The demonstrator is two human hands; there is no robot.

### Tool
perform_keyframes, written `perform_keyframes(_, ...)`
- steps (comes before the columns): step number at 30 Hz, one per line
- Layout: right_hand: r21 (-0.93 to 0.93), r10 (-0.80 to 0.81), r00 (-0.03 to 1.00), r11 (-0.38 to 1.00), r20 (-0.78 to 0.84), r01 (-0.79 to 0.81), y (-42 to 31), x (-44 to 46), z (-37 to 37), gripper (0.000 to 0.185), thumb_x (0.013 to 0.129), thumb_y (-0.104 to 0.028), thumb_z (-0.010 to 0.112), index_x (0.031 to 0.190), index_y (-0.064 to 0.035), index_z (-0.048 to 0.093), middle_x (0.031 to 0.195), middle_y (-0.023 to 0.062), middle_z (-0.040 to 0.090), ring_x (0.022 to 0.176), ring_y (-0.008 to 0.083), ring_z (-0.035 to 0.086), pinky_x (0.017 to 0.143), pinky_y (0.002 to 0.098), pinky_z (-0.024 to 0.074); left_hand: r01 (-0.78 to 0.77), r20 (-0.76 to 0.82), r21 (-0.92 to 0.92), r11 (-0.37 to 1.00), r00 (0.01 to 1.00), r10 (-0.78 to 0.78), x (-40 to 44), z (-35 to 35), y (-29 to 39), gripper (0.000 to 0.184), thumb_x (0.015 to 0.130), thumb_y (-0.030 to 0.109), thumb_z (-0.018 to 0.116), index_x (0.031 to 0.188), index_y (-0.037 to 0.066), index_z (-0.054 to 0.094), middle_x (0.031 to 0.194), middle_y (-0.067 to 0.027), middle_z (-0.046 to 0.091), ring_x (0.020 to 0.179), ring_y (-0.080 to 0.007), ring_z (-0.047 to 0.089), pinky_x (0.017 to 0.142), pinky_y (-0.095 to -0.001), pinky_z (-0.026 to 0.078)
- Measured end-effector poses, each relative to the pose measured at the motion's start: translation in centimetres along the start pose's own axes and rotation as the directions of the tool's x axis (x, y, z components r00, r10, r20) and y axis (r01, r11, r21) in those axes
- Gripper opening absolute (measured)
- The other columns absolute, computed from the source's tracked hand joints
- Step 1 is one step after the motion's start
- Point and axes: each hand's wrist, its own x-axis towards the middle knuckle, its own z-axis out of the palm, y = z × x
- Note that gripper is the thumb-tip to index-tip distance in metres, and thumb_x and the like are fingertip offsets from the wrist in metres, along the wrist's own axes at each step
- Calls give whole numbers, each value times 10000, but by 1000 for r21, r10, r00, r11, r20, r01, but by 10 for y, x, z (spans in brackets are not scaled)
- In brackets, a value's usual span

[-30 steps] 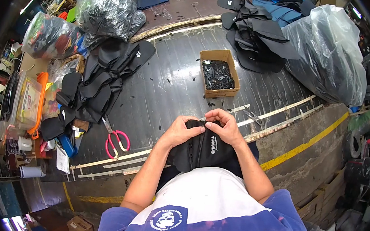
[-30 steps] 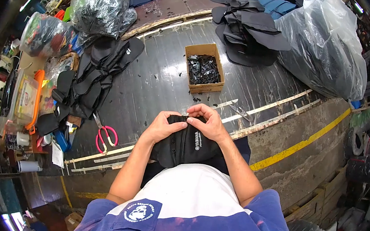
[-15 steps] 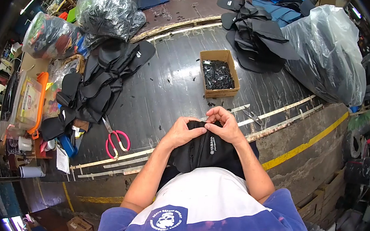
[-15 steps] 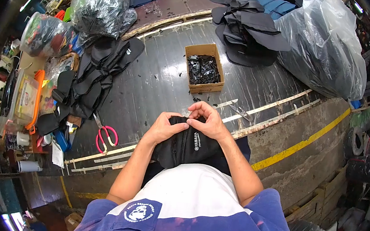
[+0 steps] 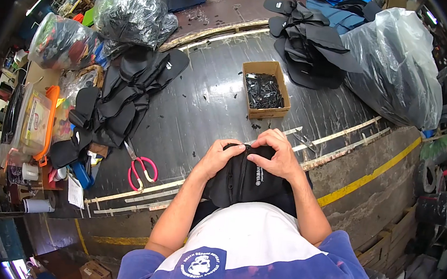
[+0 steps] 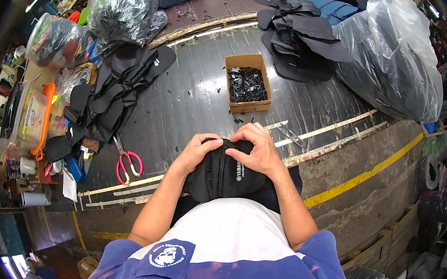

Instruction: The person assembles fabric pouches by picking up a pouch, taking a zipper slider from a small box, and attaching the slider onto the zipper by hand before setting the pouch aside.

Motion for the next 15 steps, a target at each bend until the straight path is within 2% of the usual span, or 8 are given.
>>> perform_keyframes(5, -2, 14, 1000, 1000, -24, -14, 2, -2, 7, 185, 785, -130, 892, 884, -75, 745, 960, 69, 681, 955, 257, 637, 850, 373, 482, -12, -57, -7, 1000, 998, 11, 2, 3, -2, 233, 984, 250, 734, 1005, 21, 770, 896, 21, 725, 789, -56, 631, 729, -233, 506)
perform_keyframes(7, -90, -55, 997, 995, -59, 50, -6, 0, 6, 172, 783, -122, 888, 869, -84, 744, 950, 56, 683, 938, 256, 639, 837, 374, 478, -29, -70, 10, 1000, 997, 29, 5, 2, -6, 238, 987, 255, 734, 1004, 21, 770, 896, 21, 727, 789, -57, 633, 732, -233, 506)
perform_keyframes(9, -135, -93, 993, 987, -77, 82, -12, -1, 4, 167, 782, -119, 886, 862, -89, 743, 944, 50, 683, 929, 255, 640, 830, 374, 476, -46, -132, 114, 992, 989, 61, 7, 0, -9, 279, 1003, 285, 724, 1010, 12, 781, 893, 17, 727, 824, -70, 632, 757, -248, 506)
perform_keyframes(11, -107, -87, 983, 989, 162, 106, -20, -9, 3, 155, 789, -125, 872, 873, -105, 744, 931, 32, 678, 934, 243, 640, 872, 384, 465, -53, -158, 166, 985, 984, 79, 7, -1, -9, 301, 1011, 300, 718, 1012, 8, 786, 891, 15, 727, 841, -77, 632, 769, -256, 506)
perform_keyframes(12, -93, -85, 956, 989, 279, 115, -24, -12, 2, 149, 793, -129, 866, 878, -113, 744, 925, 22, 675, 936, 237, 640, 894, 389, 459, -21, -153, 86, 996, 988, 34, 6, -3, -7, 297, 1014, 301, 716, 1026, 12, 783, 909, 14, 727, 838, -82, 633, 765, -256, 505)
perform_keyframes(14, -84, -98, 965, 989, 242, 121, -30, -15, 2, 140, 802, -128, 861, 874, -113, 741, 915, 22, 680, 921, 233, 646, 891, 388, 465, 41, -134, -74, 996, 990, -51, 5, -6, -2, 292, 1019, 303, 711, 1052, 20, 776, 944, 11, 726, 831, -91, 637, 758, -256, 501)
perform_keyframes(15, -73, -110, 973, 989, 202, 127, -33, -15, 1, 132, 811, -127, 856, 869, -112, 738, 905, 22, 686, 906, 229, 653, 889, 388, 471, 33, -130, -74, 997, 991, -42, 4, -6, 0, 292, 1019, 303, 711, 1052, 20, 776, 944, 11, 726, 831, -91, 637, 758, -256, 501)
